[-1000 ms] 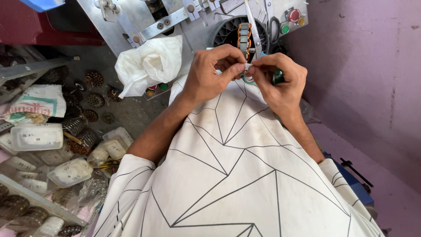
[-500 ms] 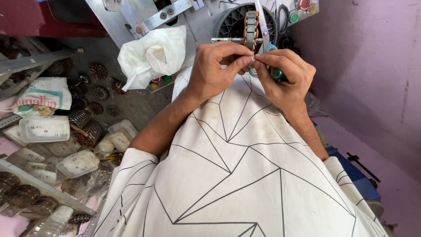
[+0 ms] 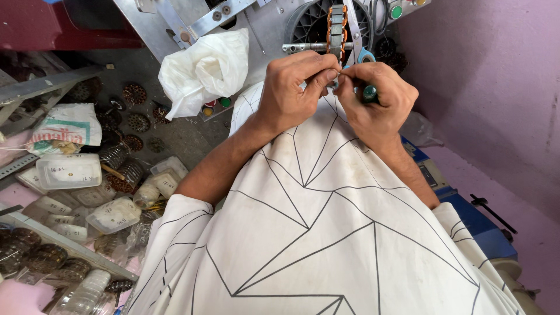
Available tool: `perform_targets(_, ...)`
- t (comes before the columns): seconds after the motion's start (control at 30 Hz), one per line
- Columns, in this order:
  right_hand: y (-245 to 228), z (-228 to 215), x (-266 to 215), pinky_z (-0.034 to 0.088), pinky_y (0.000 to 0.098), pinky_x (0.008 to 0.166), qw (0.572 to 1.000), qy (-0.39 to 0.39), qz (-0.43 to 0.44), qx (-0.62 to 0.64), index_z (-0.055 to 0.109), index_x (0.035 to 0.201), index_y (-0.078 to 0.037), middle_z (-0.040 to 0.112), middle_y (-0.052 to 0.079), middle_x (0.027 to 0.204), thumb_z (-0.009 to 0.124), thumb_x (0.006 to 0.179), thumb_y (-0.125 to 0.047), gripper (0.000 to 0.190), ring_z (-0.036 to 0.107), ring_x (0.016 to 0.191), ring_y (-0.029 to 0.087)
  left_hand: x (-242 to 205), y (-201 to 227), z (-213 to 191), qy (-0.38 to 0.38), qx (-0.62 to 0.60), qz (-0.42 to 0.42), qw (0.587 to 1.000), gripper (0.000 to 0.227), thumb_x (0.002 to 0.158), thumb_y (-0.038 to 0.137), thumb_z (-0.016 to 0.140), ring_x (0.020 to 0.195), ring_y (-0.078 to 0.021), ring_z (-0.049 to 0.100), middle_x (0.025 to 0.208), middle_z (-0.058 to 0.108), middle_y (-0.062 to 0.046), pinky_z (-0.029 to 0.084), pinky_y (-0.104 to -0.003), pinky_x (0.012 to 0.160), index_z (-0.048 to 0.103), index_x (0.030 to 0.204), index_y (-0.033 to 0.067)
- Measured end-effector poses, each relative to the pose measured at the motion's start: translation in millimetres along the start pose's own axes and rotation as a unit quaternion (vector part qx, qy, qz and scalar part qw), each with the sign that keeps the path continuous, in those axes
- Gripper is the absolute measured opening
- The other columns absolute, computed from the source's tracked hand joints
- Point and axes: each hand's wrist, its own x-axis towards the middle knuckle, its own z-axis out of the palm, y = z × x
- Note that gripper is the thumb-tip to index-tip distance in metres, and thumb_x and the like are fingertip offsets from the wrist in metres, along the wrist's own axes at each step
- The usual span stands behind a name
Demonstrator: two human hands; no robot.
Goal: The person inserts small white plastic spacers into the slots of a copper-wound stator core held in a jig. They use a green screwdriver to push the spacers into place and a pair of blue-handled scissors to adjust the copper windings. The person repeats this process for multiple slots on the stator.
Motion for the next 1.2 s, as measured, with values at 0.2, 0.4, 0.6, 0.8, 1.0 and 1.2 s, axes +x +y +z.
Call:
perform_targets(0.2, 9, -3, -4, 0.051, 0.0236, 0.071, 0.995, -0.008, 0.059, 0.076, 0.066, 0.105, 0.001, 0.064, 0.008, 0.102, 0.081, 0.104, 0.002, 0.015, 0.064, 0.084, 0.012, -1, -9, 1, -0.001, -0.216, -0.076, 0.973, 0.010, 0.105, 0.008, 0.067, 0.084, -0.0119, 0.075, 0.094, 0.074, -0.008, 0.065, -0.026, 0.075, 0.069, 0.108, -0.0021)
perform_targets(0.4, 17, -2, -7, 0.054, 0.0233, 0.077, 0.995, 0.018, 0.045, 0.092, 0.066, 0.110, 0.000, 0.061, 0.009, 0.113, 0.077, 0.106, 0.006, 0.013, 0.064, 0.091, 0.012, -4, -13, 0, -0.071, -0.248, -0.077, 0.963, 0.014, 0.104, 0.004, 0.069, 0.093, -0.0150, 0.078, 0.102, 0.076, -0.010, 0.067, -0.028, 0.085, 0.068, 0.115, -0.0038)
perform_targets(0.6, 11, -6, -4, 0.051, 0.0227, 0.068, 0.999, -0.020, 0.028, 0.037, 0.067, 0.112, 0.000, 0.063, 0.010, 0.108, 0.076, 0.101, 0.009, 0.017, 0.064, 0.087, 0.014, -3, -16, 1, -0.065, -0.225, -0.103, 0.967, 0.011, 0.100, 0.004, 0.073, 0.088, -0.0136, 0.078, 0.099, 0.077, -0.009, 0.068, -0.026, 0.080, 0.073, 0.109, -0.0026)
perform_targets(0.8, 17, -6, -6, 0.056, 0.0273, 0.070, 0.997, -0.026, -0.056, -0.041, 0.069, 0.110, -0.001, 0.071, 0.010, 0.103, 0.081, 0.099, 0.009, 0.019, 0.070, 0.086, 0.018, -6, -18, 0, -0.053, -0.214, -0.114, 0.969, 0.011, 0.100, 0.006, 0.074, 0.086, -0.0131, 0.077, 0.097, 0.077, -0.008, 0.065, -0.025, 0.077, 0.074, 0.107, -0.0024)
perform_targets(1.0, 13, -11, -4, 0.055, 0.0259, 0.065, 0.998, -0.040, -0.035, -0.044, 0.074, 0.108, 0.000, 0.074, 0.011, 0.101, 0.085, 0.098, 0.004, 0.016, 0.072, 0.084, 0.018, -4, -17, -3, -0.031, -0.143, -0.049, 0.988, 0.012, 0.100, 0.006, 0.074, 0.087, -0.0133, 0.078, 0.101, 0.077, -0.010, 0.065, -0.024, 0.077, 0.075, 0.109, -0.0018)
perform_targets(1.2, 13, -13, -5, 0.056, 0.0235, 0.067, 0.999, -0.041, 0.018, 0.012, 0.076, 0.109, 0.003, 0.076, 0.011, 0.100, 0.081, 0.099, 0.005, 0.011, 0.074, 0.079, 0.015, -5, -14, 0, -0.029, -0.088, -0.020, 0.996, 0.009, 0.100, 0.002, 0.074, 0.084, -0.0130, 0.078, 0.098, 0.077, -0.009, 0.063, -0.024, 0.072, 0.074, 0.108, -0.0014)
